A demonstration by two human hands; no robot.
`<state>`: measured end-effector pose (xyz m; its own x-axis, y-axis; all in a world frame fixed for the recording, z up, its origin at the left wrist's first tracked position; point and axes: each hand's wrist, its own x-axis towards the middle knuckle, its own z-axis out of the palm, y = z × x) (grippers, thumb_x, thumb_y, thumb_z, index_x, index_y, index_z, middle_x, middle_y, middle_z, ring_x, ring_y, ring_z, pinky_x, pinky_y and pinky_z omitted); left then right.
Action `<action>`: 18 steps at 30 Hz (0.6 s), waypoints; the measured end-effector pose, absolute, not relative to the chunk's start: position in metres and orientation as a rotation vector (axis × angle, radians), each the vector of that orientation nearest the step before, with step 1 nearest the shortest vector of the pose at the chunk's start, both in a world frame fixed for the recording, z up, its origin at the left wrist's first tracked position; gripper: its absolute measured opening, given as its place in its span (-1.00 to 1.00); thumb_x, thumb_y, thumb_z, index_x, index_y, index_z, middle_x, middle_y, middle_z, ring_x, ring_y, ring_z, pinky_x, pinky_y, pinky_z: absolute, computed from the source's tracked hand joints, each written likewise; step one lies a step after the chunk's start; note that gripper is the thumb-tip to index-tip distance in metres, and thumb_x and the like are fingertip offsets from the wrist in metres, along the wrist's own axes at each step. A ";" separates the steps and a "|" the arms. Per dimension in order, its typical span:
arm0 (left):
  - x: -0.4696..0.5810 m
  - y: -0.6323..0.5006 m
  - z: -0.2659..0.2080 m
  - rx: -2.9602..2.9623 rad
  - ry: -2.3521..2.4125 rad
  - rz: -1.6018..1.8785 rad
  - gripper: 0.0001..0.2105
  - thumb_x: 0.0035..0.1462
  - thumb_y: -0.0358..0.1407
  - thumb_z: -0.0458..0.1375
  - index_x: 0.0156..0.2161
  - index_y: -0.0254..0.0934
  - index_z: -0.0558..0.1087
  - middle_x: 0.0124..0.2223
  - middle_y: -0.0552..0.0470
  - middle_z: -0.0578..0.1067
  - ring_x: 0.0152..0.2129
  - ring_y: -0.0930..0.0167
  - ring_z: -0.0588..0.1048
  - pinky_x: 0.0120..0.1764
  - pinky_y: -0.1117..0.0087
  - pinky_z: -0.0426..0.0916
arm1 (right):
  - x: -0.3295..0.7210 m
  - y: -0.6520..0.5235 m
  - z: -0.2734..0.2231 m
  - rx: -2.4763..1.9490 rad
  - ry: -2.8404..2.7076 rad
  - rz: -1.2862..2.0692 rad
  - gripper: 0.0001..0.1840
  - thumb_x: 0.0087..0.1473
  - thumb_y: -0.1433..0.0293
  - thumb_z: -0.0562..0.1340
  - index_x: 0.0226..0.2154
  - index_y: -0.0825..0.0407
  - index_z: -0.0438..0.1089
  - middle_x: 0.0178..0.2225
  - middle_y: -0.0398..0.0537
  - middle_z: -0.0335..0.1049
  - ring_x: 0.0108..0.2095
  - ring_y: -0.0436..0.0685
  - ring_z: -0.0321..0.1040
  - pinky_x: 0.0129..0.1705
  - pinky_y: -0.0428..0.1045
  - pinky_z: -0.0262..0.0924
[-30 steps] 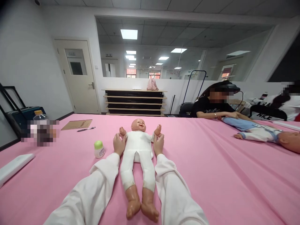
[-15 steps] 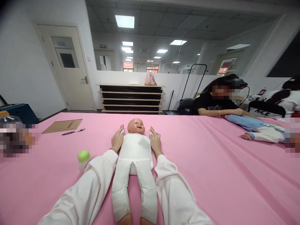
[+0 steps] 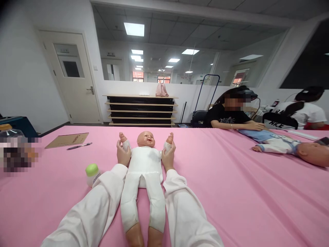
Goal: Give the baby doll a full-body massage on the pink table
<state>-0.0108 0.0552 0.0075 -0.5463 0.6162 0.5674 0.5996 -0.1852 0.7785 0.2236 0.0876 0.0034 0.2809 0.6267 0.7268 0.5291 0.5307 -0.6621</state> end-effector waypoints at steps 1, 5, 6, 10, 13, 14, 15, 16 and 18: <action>-0.010 0.050 0.007 1.467 1.966 1.961 -0.33 0.01 -0.34 0.06 0.20 -0.38 -0.11 0.16 -0.28 0.17 0.04 0.23 0.28 -0.04 0.26 0.27 | 0.224 0.082 0.004 -1.071 -1.346 0.081 -0.24 -0.05 0.38 0.07 0.18 0.13 -0.22 0.17 0.26 -0.08 0.17 0.26 -0.03 0.09 0.21 0.01; -0.008 0.026 0.003 1.466 1.832 2.016 -0.23 -0.06 -0.40 0.10 0.20 -0.35 -0.24 0.13 -0.29 0.23 -0.03 0.27 0.35 -0.10 0.28 0.31 | 0.229 0.063 0.004 -1.105 -1.321 0.225 -0.07 -0.14 0.38 0.13 0.20 0.15 -0.36 0.12 0.34 0.04 0.03 0.29 0.21 -0.09 0.17 0.20; -0.008 0.020 0.003 1.463 1.805 1.997 -0.21 -0.06 -0.39 0.11 0.20 -0.35 -0.25 0.10 -0.28 0.27 -0.05 0.28 0.37 -0.10 0.29 0.31 | 0.230 0.058 0.003 -1.110 -1.334 0.260 -0.05 -0.15 0.37 0.14 0.21 0.15 -0.38 0.10 0.34 0.08 -0.01 0.29 0.26 -0.12 0.15 0.23; -0.013 -0.002 0.005 1.419 1.792 1.978 -0.28 -0.06 -0.26 0.17 0.16 -0.32 -0.10 0.00 -0.23 0.37 -0.08 0.27 0.40 -0.06 0.29 0.28 | 0.235 0.040 0.002 -1.073 -1.436 0.317 -0.08 -0.18 0.38 0.17 0.20 0.12 -0.26 0.08 0.24 0.15 0.00 0.24 0.25 -0.07 0.10 0.22; -0.018 -0.016 0.008 1.435 1.865 1.903 -0.50 -0.09 -0.24 0.20 -0.02 -0.23 0.16 -0.08 -0.12 0.43 -0.13 0.28 0.43 -0.08 0.29 0.30 | 0.238 0.027 0.003 -1.051 -1.526 0.343 -0.24 -0.17 0.40 0.15 0.14 0.07 -0.02 0.10 0.12 0.15 0.06 0.22 0.18 0.03 0.10 0.15; -0.020 -0.019 0.008 1.471 1.859 1.869 -0.56 -0.10 -0.26 0.21 -0.08 -0.20 0.21 -0.10 -0.07 0.44 -0.16 0.30 0.44 -0.09 0.30 0.30 | 0.239 0.023 0.004 -1.031 -1.565 0.349 -0.30 -0.16 0.41 0.14 0.11 0.07 0.05 0.09 0.09 0.16 0.07 0.21 0.16 0.07 0.10 0.11; -0.021 -0.023 0.008 1.515 1.841 1.831 -0.60 -0.12 -0.29 0.21 -0.13 -0.18 0.24 -0.11 -0.03 0.45 -0.18 0.33 0.44 -0.10 0.32 0.31 | 0.240 0.019 0.004 -1.012 -1.606 0.355 -0.35 -0.15 0.42 0.12 0.08 0.06 0.11 0.07 0.07 0.19 0.07 0.20 0.17 0.08 0.10 0.09; -0.023 -0.026 0.008 1.567 1.818 1.790 -0.63 -0.13 -0.32 0.21 -0.15 -0.17 0.25 -0.12 0.01 0.46 -0.20 0.36 0.44 -0.11 0.34 0.32 | 0.241 0.016 0.004 -0.999 -1.652 0.363 -0.42 -0.14 0.43 0.11 0.03 0.06 0.18 0.03 0.05 0.24 0.04 0.19 0.20 0.08 0.10 0.09; -0.026 -0.031 0.006 1.666 1.782 1.687 -0.64 -0.17 -0.39 0.20 -0.18 -0.17 0.29 -0.17 0.06 0.47 -0.25 0.40 0.45 -0.14 0.38 0.33 | 0.243 0.012 0.003 -0.998 -1.732 0.379 -0.55 -0.13 0.43 0.10 -0.09 0.06 0.30 -0.08 0.01 0.34 -0.05 0.17 0.28 0.04 0.08 0.14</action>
<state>-0.0259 -0.0306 0.0057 -0.3584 0.7693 0.5289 0.5706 -0.2679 0.7763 0.2426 0.0121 0.0032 -0.0990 0.7710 0.6291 0.4375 0.6016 -0.6684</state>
